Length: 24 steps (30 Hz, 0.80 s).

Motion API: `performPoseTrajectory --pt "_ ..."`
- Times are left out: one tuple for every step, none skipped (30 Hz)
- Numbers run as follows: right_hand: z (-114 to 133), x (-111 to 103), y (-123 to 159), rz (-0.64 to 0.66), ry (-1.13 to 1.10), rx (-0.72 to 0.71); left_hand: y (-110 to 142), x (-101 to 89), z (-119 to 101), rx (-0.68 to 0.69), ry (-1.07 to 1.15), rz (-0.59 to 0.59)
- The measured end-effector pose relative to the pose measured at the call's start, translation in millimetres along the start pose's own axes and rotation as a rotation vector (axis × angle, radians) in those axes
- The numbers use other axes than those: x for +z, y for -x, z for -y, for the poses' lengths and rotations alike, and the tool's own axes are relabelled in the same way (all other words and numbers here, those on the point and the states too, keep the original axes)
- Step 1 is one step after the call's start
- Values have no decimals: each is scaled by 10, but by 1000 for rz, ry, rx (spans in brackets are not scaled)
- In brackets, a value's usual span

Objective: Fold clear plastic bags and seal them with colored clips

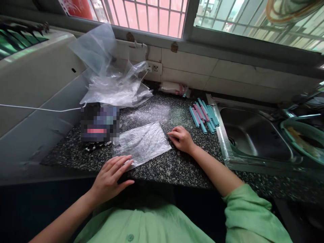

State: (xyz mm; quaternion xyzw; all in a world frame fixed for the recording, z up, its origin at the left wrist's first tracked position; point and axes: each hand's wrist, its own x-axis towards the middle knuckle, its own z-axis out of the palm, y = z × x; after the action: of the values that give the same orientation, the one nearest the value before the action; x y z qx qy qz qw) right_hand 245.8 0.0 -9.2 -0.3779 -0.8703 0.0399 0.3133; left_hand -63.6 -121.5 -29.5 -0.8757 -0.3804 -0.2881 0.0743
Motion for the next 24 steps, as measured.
performPoseTrajectory --pt "49 -47 78 15 -1 -4 38 -13 37 17 -1 16" --pt "104 -88 152 23 2 -10 77 -26 67 36 3 15" --pt "163 -122 219 30 7 -21 116 -40 89 58 12 5" --pt "221 -151 278 29 12 -36 153 -55 103 81 23 -13" --pt "276 -174 330 26 16 -51 186 -72 111 100 36 -38" --pt "325 -193 375 22 20 -65 213 -90 112 114 53 -62" --pt "366 -209 411 18 26 -78 233 -109 109 120 74 -86" --pt "396 -221 440 19 33 -90 246 -128 105 111 103 -105" --pt "417 -231 460 24 41 -99 251 -146 101 88 140 -125" --pt "428 -238 472 29 48 -101 250 -162 98 56 185 -142" --pt "431 -241 475 37 53 -95 243 -177 98 18 236 -158" --pt "429 -241 469 51 54 -82 232 -190 101 -21 290 -175" --pt "426 -236 455 70 52 -65 219 -200 106 -60 342 -194" --pt "424 -228 434 92 49 -48 206 -207 114 -94 390 -213" --pt "426 -215 409 116 44 -37 193 -210 123 -127 431 -226" --pt "433 -198 381 145 36 -35 181 -210 133 -165 470 -230" --pt "445 -177 351 171 26 -44 169 -205 142 -208 507 -230" --pt "459 -154 323 193 14 -62 156 -198 150 -254 547 -230" --pt "475 -129 296 211 2 -82 142 -188 155 -302 590 -235" --pt "488 -104 271 222 -12 -98 125 -177 157 -350 632 -244" --pt "495 -79 248 229 -26 -105 104 -167 157 -398 669 -251" --pt "496 -54 226 230 -43 -101 79 -159 154 -442 696 -254" --pt "488 -30 204 229 -61 -88 49 -155 150 -484 709 -252" --pt "473 -8 183 229 -81 -70 15 -153 146 -527 711 -244"
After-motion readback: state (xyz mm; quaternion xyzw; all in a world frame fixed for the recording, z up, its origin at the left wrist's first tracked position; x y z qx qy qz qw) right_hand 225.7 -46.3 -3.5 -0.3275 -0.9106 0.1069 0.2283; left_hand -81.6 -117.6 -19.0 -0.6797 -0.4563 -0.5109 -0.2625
